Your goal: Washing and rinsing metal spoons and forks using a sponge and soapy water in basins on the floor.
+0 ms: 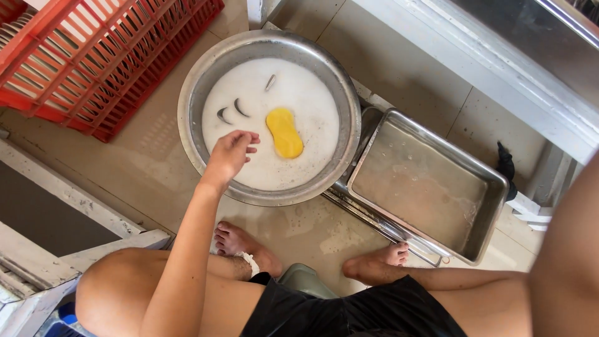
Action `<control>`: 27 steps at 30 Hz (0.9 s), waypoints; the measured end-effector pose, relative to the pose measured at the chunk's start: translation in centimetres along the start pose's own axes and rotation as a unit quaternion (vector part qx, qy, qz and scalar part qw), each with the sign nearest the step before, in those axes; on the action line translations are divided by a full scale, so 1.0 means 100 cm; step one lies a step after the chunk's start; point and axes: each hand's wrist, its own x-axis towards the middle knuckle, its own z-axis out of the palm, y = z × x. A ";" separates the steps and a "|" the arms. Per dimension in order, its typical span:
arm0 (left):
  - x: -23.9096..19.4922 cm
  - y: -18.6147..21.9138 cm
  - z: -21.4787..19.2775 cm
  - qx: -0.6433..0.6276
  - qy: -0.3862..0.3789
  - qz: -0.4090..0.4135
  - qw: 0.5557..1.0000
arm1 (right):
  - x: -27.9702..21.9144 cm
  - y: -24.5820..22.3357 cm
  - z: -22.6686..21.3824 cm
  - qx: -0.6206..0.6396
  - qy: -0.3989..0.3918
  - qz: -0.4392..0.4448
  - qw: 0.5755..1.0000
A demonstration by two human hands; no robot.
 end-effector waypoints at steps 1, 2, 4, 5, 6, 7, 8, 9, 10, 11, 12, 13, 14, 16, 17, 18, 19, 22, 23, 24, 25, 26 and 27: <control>0.001 0.005 -0.001 -0.038 0.015 0.000 0.999 | -0.010 -0.025 0.013 0.012 0.006 -0.002 1.000; 0.002 0.009 -0.003 -0.076 0.030 0.000 0.997 | -0.021 -0.050 0.025 0.024 0.012 -0.003 1.000; -0.004 0.024 -0.003 -0.121 0.037 -0.012 0.992 | -0.059 -0.087 0.054 0.051 0.020 -0.001 0.999; -0.007 0.031 -0.004 -0.162 0.041 -0.019 0.986 | -0.064 -0.116 0.063 0.064 0.024 0.003 0.998; -0.006 0.028 -0.005 -0.160 0.043 -0.023 0.986 | -0.091 -0.150 0.087 0.066 0.021 0.005 0.998; -0.004 0.027 -0.005 -0.139 0.056 -0.021 0.989 | -0.115 -0.183 0.108 0.001 -0.086 0.005 0.996; -0.002 0.027 -0.005 -0.118 0.069 -0.019 0.990 | -0.139 -0.216 0.130 -0.064 -0.191 0.004 0.979; -0.003 0.029 -0.006 -0.119 0.069 -0.018 0.990 | -0.170 -0.198 0.174 -0.064 -0.191 0.003 0.980; -0.005 0.032 -0.006 -0.127 0.074 -0.017 0.989 | -0.201 -0.185 0.217 -0.043 -0.282 -0.019 0.958; -0.008 0.034 -0.008 -0.136 0.081 -0.017 0.987 | -0.229 -0.179 0.261 -0.021 -0.371 -0.041 0.927; -0.010 0.035 -0.010 -0.137 0.082 -0.018 0.987 | -0.245 -0.173 0.281 -0.021 -0.372 -0.043 0.927; -0.010 0.039 -0.011 -0.146 0.079 -0.016 0.986 | -0.257 -0.164 0.301 -0.068 -0.465 -0.026 0.883; -0.011 0.043 -0.012 -0.154 0.076 -0.015 0.985 | -0.270 -0.156 0.321 -0.114 -0.551 -0.008 0.827; -0.008 0.043 -0.010 -0.172 0.072 -0.011 0.982 | -0.284 -0.145 0.337 -0.120 -0.585 0.012 0.802; -0.008 0.042 -0.008 -0.185 0.061 -0.011 0.981 | -0.296 -0.138 0.343 -0.126 -0.621 0.041 0.773; -0.010 0.043 -0.009 -0.186 0.064 -0.011 0.980 | -0.304 -0.136 0.351 -0.126 -0.621 0.039 0.773; -0.011 0.045 -0.009 -0.195 0.057 -0.008 0.979 | -0.312 -0.134 0.360 -0.126 -0.644 0.039 0.754; -0.011 0.047 -0.008 -0.206 0.053 -0.004 0.977 | -0.335 -0.125 0.392 -0.095 -0.666 0.079 0.736; -0.013 0.044 -0.008 -0.205 0.053 -0.006 0.977 | -0.349 -0.122 0.401 -0.062 -0.666 0.124 0.733; -0.013 0.045 -0.008 -0.204 0.053 -0.010 0.977 | -0.354 -0.123 0.403 -0.062 -0.669 0.124 0.730; -0.014 0.045 -0.007 -0.201 0.053 -0.009 0.978 | -0.360 -0.125 0.405 -0.046 -0.645 0.162 0.745; -0.015 0.046 -0.007 -0.198 0.052 -0.008 0.979 | -0.366 -0.126 0.406 -0.029 -0.620 0.199 0.759; -0.015 0.045 -0.008 -0.198 0.052 -0.008 0.979 | -0.371 -0.125 0.409 -0.028 -0.619 0.200 0.759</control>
